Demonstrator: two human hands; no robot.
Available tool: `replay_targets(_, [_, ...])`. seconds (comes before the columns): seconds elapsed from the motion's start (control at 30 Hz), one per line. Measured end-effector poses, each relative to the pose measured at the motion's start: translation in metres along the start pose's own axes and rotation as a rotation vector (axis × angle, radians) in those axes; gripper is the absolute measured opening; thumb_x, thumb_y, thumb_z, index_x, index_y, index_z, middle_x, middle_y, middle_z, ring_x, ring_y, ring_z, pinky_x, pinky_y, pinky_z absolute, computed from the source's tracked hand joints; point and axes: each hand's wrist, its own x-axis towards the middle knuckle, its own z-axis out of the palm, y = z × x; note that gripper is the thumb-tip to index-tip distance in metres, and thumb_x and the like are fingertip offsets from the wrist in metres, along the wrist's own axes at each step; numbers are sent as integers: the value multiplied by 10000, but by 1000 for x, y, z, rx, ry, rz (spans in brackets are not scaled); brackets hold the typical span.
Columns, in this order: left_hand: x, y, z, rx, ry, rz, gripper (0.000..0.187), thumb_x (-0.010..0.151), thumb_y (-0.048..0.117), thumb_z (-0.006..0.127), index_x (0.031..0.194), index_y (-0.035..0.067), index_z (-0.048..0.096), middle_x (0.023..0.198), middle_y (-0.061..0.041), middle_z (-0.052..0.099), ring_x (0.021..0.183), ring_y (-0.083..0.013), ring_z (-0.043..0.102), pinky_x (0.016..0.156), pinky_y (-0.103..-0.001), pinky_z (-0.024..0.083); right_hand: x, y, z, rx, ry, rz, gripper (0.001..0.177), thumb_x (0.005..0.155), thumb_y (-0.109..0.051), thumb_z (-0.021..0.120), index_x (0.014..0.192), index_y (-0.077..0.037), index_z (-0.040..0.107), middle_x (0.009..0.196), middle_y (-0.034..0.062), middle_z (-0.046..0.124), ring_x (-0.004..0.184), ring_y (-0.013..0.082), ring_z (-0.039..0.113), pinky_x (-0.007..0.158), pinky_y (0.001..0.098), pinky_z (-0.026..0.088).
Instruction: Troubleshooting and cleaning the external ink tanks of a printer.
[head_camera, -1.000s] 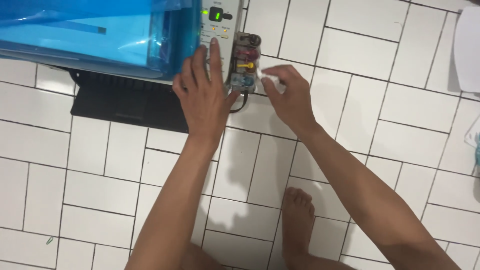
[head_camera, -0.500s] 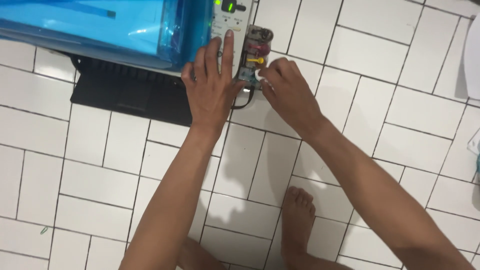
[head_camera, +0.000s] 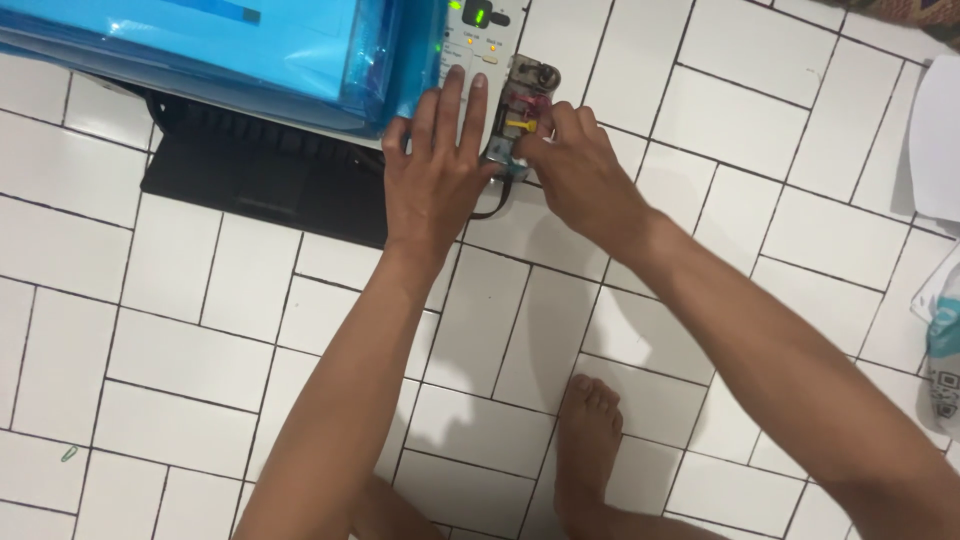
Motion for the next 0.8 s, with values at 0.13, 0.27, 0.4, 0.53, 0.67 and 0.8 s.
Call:
replay_targets(0.13, [-3, -1, 3, 17, -2, 4, 1022, 830, 605, 864, 1631, 148, 423, 1644, -46, 395, 1450, -204, 386, 1124, -431, 304, 0, 19, -16, -33, -2, -216, 252, 872, 36, 653, 1085, -75, 728, 1168, 182, 581, 1049, 344, 540, 890, 443, 487])
replay_targets(0.27, [-4, -1, 4, -33, 32, 8, 1019, 855, 612, 859, 1636, 134, 413, 1654, -60, 383, 1455, -221, 383, 1126, -444, 309, -22, 21, -31, -24, 8, -123, 270, 927, 63, 650, 1155, -64, 718, 1158, 160, 601, 1099, 358, 558, 930, 440, 499])
replay_targets(0.4, [-4, 0, 7, -28, 40, 9, 1021, 860, 613, 862, 1642, 133, 413, 1654, -64, 393, 1451, -220, 386, 1109, -441, 314, -62, 16, 17, 269, 314, 115, 225, 963, 7, 723, 1182, -34, 691, 1149, 119, 642, 1049, 282, 655, 861, 379, 575])
replay_targets(0.53, [-2, 0, 6, -39, 50, 1, 1038, 841, 608, 872, 1643, 139, 408, 1653, -60, 391, 1452, -226, 383, 1120, -448, 313, -57, -9, 48, 335, 308, 138, 208, 954, -23, 754, 1156, -42, 707, 1120, 112, 632, 989, 226, 675, 793, 336, 596])
replay_targets(0.67, [-5, -2, 5, -19, 37, 21, 1029, 834, 541, 895, 1648, 145, 404, 1653, -47, 389, 1465, -219, 379, 1125, -446, 322, -44, -17, 48, 250, 352, 52, 226, 952, -19, 770, 1168, -33, 707, 1102, 107, 611, 976, 233, 653, 786, 332, 585])
replay_targets(0.8, [-4, -2, 4, -10, 27, 12, 1014, 825, 465, 898, 1647, 159, 389, 1640, -38, 386, 1458, -220, 380, 1127, -449, 334, -30, -10, 37, 149, 425, 38, 256, 957, -8, 776, 1199, -33, 696, 1114, 99, 589, 987, 248, 633, 789, 340, 573])
